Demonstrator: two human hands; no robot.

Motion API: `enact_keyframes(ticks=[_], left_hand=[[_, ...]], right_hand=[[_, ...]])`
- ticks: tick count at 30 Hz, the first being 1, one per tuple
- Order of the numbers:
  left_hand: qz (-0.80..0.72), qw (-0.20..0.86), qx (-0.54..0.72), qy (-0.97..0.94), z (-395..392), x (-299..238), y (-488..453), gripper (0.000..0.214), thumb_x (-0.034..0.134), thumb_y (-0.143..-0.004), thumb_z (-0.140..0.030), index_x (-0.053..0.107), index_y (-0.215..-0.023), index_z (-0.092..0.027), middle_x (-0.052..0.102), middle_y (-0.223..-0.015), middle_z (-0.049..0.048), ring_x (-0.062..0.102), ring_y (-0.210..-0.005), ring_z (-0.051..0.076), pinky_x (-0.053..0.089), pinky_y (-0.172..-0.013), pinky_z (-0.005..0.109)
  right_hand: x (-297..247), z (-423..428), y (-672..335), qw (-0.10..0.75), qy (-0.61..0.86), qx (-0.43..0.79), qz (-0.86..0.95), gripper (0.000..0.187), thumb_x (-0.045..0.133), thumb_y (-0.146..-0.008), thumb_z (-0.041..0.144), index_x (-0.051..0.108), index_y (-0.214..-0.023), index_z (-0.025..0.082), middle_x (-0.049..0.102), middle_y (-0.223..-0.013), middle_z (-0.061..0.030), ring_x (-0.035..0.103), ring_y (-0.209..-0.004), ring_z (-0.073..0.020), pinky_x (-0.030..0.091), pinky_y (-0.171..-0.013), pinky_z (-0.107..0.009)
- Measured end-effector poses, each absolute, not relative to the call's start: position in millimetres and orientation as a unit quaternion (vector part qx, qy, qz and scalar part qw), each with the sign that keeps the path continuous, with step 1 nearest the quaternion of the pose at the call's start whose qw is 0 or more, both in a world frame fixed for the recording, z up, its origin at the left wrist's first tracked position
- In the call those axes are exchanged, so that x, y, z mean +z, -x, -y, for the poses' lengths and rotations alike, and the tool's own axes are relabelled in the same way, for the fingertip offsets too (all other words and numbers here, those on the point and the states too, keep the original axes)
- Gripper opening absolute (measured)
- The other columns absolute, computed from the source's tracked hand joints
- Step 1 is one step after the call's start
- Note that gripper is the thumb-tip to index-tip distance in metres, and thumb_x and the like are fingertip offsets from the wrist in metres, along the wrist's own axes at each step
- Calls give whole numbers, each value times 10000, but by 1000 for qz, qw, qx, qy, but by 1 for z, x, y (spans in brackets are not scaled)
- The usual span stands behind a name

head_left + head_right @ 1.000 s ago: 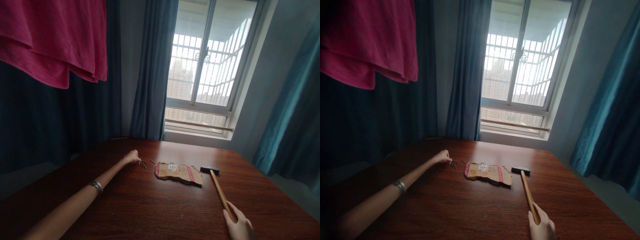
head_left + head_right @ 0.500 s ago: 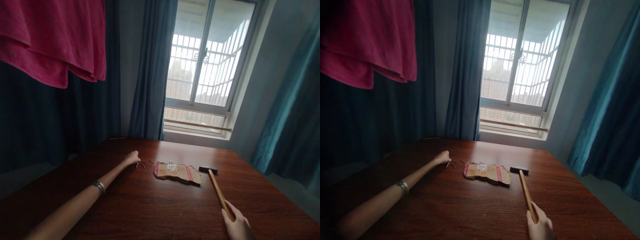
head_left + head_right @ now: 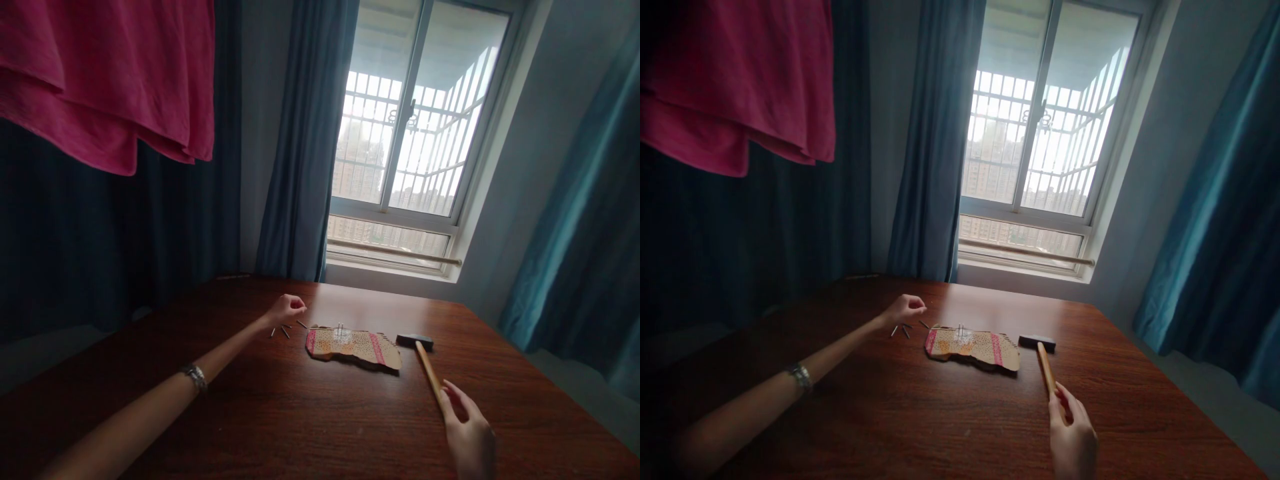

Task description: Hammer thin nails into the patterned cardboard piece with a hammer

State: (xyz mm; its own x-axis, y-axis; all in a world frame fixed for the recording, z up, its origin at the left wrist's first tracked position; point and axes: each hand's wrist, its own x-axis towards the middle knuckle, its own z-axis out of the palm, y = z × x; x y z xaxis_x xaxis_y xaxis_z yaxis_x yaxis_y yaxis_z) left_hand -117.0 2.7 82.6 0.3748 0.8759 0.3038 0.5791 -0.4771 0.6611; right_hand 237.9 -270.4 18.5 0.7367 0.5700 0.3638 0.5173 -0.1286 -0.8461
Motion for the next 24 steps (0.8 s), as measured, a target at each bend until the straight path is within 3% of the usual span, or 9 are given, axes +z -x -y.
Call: enact_keyframes(ticks=[5, 11, 18, 24], left_hand=[[-357, 328, 382, -787, 38, 99, 68, 322, 552, -695, -420, 647, -738, -115, 623, -649, 27, 543, -572, 119, 403, -520, 204], [-328, 367, 375, -786, 74, 97, 29, 316, 538, -715, -417, 644, -718, -120, 580, -563, 9, 488, -498, 97, 365, -452, 192], [-275, 337, 388, -813, 66, 72, 17, 294, 534, -749, -392, 665, -750, -129, 645, -670, 24, 546, -623, 123, 411, -579, 210], [-258, 337, 390, -817, 56, 64, 13, 308, 522, -762, -399, 669, -751, -129, 650, -681, 27, 551, -637, 126, 406, -583, 210]], right_hand=[[70, 229, -184, 619, 607, 177, 467, 448, 574, -687, 497, 673, -926, 131, 682, -937, -135, 629, -843, -265, 497, -689, -313], [92, 174, -138, 594, 531, 290, 530, 437, 598, -674, 505, 701, -874, 130, 695, -784, -107, 619, -695, -214, 478, -508, -263], [84, 141, -131, 595, 519, 300, 535, 460, 603, -640, 538, 713, -803, 121, 683, -673, -89, 604, -617, -184, 459, -458, -239], [80, 130, -134, 593, 508, 286, 556, 440, 599, -656, 513, 709, -807, 115, 667, -626, -72, 589, -583, -169, 446, -456, -234]])
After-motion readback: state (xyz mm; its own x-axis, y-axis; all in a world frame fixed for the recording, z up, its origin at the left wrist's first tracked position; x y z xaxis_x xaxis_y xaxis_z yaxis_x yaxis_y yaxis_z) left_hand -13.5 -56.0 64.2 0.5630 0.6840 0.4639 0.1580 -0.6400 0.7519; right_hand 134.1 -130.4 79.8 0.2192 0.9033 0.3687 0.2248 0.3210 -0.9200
